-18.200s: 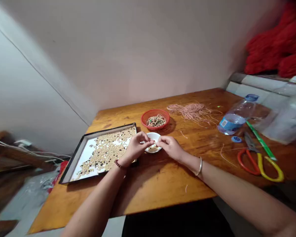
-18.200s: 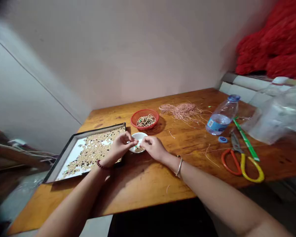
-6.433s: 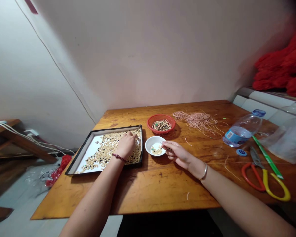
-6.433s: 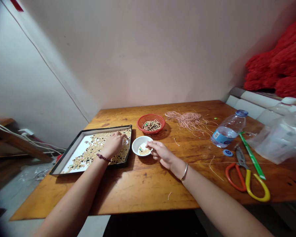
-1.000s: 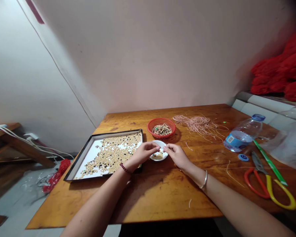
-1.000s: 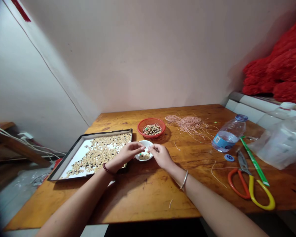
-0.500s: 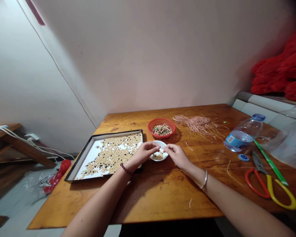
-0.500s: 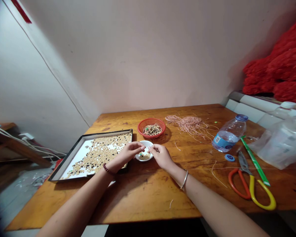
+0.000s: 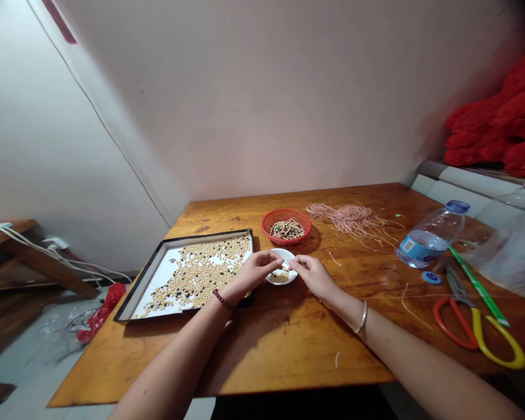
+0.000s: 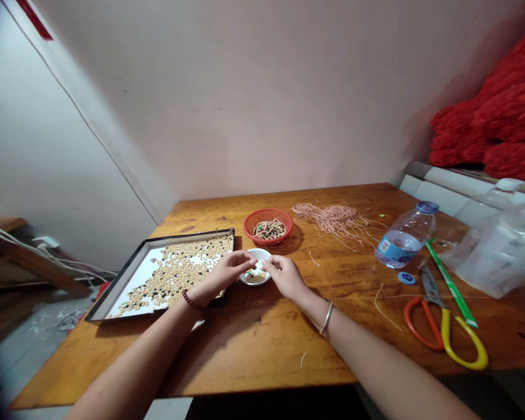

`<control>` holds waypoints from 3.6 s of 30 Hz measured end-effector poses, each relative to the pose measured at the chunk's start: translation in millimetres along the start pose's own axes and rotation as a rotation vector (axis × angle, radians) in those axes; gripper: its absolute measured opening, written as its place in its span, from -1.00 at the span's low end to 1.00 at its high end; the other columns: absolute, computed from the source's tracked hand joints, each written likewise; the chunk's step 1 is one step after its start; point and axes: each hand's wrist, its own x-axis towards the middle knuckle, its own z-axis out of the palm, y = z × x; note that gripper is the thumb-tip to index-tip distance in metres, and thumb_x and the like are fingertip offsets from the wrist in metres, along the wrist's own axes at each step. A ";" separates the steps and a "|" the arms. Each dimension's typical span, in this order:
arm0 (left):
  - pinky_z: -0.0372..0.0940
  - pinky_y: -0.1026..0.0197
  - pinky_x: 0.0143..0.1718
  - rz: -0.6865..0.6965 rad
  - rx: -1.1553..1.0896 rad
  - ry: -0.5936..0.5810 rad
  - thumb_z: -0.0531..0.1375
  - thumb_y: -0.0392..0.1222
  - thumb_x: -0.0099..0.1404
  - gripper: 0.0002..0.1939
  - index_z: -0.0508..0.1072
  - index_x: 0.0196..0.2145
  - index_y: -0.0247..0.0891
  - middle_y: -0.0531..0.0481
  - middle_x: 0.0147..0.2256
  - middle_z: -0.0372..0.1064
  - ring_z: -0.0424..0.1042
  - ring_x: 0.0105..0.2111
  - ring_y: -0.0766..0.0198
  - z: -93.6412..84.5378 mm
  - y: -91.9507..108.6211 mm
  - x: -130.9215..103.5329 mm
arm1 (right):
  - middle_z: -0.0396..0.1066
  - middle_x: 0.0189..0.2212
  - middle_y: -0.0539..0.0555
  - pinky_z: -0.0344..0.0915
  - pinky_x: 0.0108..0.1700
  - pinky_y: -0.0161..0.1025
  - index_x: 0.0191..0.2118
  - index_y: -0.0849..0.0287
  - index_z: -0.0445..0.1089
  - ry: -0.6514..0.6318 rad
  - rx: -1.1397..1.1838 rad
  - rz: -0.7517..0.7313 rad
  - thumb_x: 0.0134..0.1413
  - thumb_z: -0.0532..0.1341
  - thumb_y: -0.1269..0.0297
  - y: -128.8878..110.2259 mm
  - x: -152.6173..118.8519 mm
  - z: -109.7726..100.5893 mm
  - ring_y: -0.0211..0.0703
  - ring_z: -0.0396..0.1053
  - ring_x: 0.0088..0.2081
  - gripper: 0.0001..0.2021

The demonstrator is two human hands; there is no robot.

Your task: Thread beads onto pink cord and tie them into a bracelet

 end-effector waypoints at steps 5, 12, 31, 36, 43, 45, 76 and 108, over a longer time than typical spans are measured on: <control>0.21 0.31 -0.35 0.007 -0.001 -0.008 0.18 0.11 0.20 -0.59 0.46 -0.32 -0.36 -0.04 -0.38 0.41 0.33 -0.40 0.33 -0.2 1.5 -0.9 | 0.42 -0.50 0.06 0.23 -0.29 -0.24 -0.50 0.21 0.38 0.011 -0.004 0.007 0.01 0.17 0.03 0.5 0.2 0.2 -0.16 0.32 -0.40 -0.68; 0.21 0.30 -0.35 -0.001 -0.021 -0.012 0.19 0.14 0.18 -0.58 0.45 -0.35 -0.35 -0.04 -0.40 0.41 0.34 -0.40 0.32 1.0 1.0 -0.1 | 0.42 -0.51 0.06 0.23 -0.29 -0.25 -0.49 0.21 0.37 -0.009 -0.008 0.010 0.03 0.17 0.03 0.8 0.0 0.5 -0.16 0.32 -0.40 -0.68; 0.23 0.29 -0.34 -0.002 0.010 -0.002 0.19 0.14 0.19 -0.55 0.52 -0.31 -0.38 -0.12 -0.36 0.46 0.36 -0.39 0.28 0.6 0.8 0.2 | 0.42 -0.52 0.06 0.23 -0.30 -0.24 -0.51 0.21 0.37 0.007 -0.012 -0.011 0.03 0.16 0.04 -0.7 -0.7 0.5 -0.16 0.32 -0.42 -0.68; 0.23 0.28 -0.32 -0.003 0.004 -0.011 0.19 0.12 0.19 -0.57 0.52 -0.30 -0.38 -0.12 -0.35 0.46 0.36 -0.38 0.28 0.2 -0.6 0.1 | 0.42 -0.52 0.06 0.23 -0.30 -0.24 -0.51 0.20 0.37 0.009 -0.018 -0.019 0.04 0.15 0.04 0.8 -0.6 0.2 -0.15 0.32 -0.42 -0.68; 0.23 0.29 -0.33 -0.005 0.014 -0.022 0.19 0.11 0.21 -0.58 0.52 -0.30 -0.37 -0.11 -0.34 0.46 0.36 -0.39 0.29 0.1 0.7 0.2 | 0.42 -0.51 0.06 0.22 -0.29 -0.24 -0.49 0.21 0.38 -0.003 -0.001 -0.004 0.05 0.16 0.05 0.6 -0.8 0.8 -0.16 0.32 -0.40 -0.69; 0.23 0.29 -0.34 -0.001 0.020 -0.024 0.19 0.10 0.21 -0.58 0.52 -0.31 -0.38 -0.12 -0.35 0.46 0.36 -0.39 0.29 0.6 0.9 0.1 | 0.42 -0.50 0.06 0.22 -0.29 -0.25 -0.48 0.21 0.38 -0.012 0.001 0.002 0.05 0.16 0.05 0.8 -1.1 1.0 -0.16 0.32 -0.40 -0.68; 0.24 0.29 -0.34 0.330 0.622 0.160 0.12 -0.06 0.32 -0.75 0.48 -0.34 -0.28 -0.04 -0.34 0.45 0.38 -0.38 0.31 14.2 5.0 -12.1 | -0.05 -0.74 -0.16 -0.20 -0.66 -0.37 -0.47 0.17 0.28 -0.073 0.209 0.317 0.01 0.08 -0.21 -7.1 -3.6 2.9 -0.41 -0.17 -0.72 -0.53; 0.21 0.24 -0.30 0.481 1.150 0.248 0.01 -0.09 0.39 -0.77 0.38 -0.23 -0.26 -0.07 -0.30 0.36 0.29 -0.27 0.22 14.6 12.4 -19.2 | -0.06 -0.72 -0.19 -0.33 -0.66 -0.36 -0.44 0.16 0.24 -0.123 0.311 0.361 -0.12 0.26 -0.06 -12.5 -5.5 2.8 -0.46 -0.17 -0.71 -0.63</control>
